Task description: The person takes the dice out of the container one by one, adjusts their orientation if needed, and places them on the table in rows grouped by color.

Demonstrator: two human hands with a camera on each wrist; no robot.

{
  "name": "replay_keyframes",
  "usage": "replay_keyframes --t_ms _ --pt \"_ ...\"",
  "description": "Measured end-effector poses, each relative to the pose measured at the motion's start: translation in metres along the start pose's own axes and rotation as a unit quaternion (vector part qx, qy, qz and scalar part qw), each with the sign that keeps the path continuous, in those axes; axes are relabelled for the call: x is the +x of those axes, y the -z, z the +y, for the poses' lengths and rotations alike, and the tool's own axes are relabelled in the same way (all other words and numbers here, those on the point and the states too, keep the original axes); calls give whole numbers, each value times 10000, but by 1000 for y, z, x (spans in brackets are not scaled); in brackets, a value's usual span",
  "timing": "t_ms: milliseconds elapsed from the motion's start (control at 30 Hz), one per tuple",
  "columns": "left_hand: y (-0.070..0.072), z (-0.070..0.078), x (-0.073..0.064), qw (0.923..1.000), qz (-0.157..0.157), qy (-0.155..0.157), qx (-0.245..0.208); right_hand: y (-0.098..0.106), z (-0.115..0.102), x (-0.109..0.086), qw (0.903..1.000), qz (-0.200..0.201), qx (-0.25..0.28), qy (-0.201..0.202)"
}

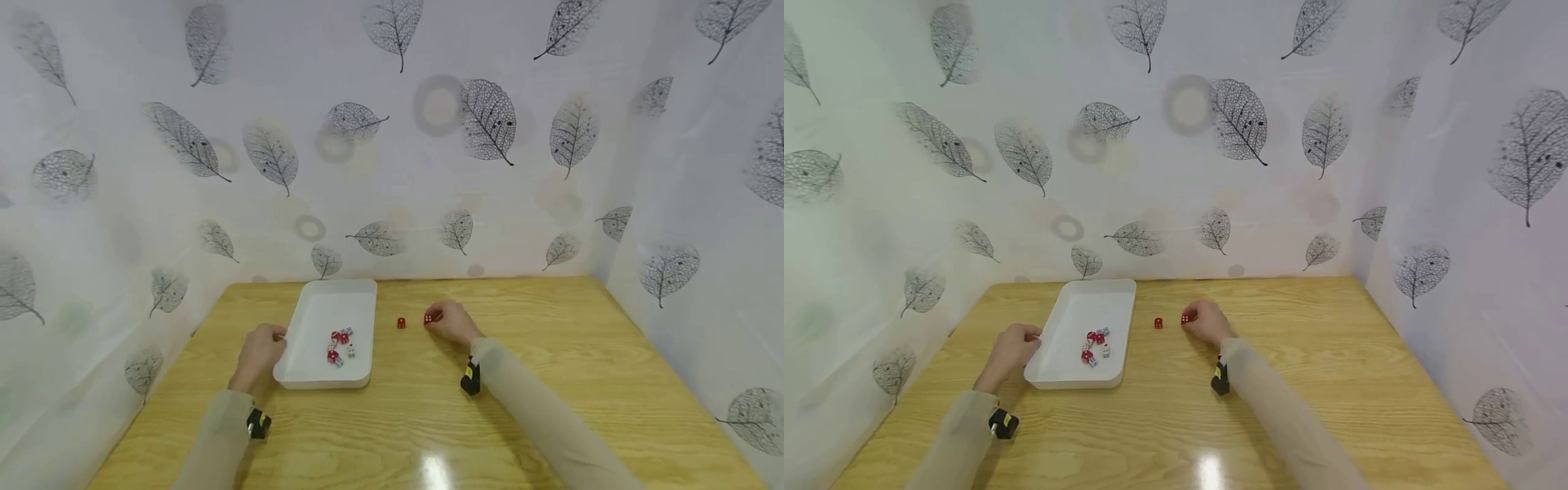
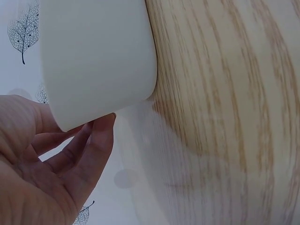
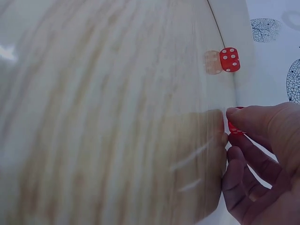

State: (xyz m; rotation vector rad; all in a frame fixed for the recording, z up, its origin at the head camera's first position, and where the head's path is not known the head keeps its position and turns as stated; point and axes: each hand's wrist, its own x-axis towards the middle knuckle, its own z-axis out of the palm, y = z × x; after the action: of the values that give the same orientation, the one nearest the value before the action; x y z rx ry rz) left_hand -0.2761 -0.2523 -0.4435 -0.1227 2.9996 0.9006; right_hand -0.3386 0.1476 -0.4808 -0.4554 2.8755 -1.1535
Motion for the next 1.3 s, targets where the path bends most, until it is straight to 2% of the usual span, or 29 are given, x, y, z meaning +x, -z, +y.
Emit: replay_keyframes --t_ms 567,1000,1300 --pt "0 2 -3 10000 8 28 -3 -4 -1 0 9997 -16 -241 -50" --pt "-2 2 -2 10000 21 40 48 -2 2 -2 9998 -81 -92 -169" --pt "-1 2 -2 10000 1 42 31 10 8 -11 9997 -69 152 -165"
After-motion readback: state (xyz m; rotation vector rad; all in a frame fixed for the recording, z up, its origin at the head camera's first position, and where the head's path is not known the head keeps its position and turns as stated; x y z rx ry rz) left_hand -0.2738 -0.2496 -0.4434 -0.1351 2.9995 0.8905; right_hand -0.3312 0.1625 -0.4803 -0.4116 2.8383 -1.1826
